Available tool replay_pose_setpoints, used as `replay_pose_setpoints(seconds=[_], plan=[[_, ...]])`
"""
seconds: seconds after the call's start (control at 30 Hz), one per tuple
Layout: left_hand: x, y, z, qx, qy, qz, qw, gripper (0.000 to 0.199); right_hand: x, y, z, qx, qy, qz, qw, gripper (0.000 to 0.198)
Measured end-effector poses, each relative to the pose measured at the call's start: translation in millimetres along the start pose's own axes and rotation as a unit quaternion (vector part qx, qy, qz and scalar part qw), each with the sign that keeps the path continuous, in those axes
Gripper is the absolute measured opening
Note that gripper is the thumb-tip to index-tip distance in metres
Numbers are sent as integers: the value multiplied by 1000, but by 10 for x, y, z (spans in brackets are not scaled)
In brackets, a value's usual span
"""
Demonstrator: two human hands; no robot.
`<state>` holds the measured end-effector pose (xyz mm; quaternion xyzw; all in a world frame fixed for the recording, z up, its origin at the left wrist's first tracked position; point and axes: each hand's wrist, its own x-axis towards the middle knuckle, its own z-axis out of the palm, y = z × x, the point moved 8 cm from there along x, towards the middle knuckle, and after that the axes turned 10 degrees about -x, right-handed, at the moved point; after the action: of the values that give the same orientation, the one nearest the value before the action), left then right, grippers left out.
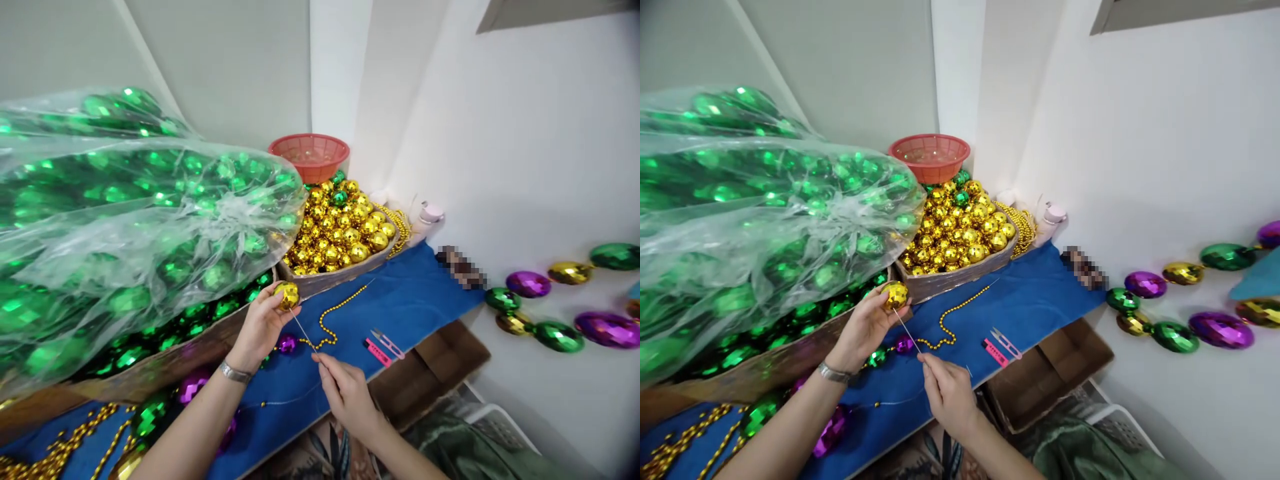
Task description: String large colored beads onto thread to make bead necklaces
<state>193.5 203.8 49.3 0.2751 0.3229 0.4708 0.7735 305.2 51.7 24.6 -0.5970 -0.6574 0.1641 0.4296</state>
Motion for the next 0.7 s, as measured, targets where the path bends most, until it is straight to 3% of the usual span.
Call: replay_pose_setpoints(seconds=[0.3, 0.4, 0.53, 0.7], plan=[[-216, 78, -98, 7, 1, 29, 1000, 42, -45, -111, -11, -36, -9, -17, 999, 32], [-288, 119, -125, 61, -10, 88, 994, 48, -57, -116, 13, -52, -18, -20, 998, 32], [-459, 145, -125, 188, -30, 206, 960, 63, -45, -123, 45, -60, -27, 0, 998, 31], [-593, 19, -177, 207, -43, 201, 957, 67, -44, -167, 90, -47, -45, -5, 998, 30]])
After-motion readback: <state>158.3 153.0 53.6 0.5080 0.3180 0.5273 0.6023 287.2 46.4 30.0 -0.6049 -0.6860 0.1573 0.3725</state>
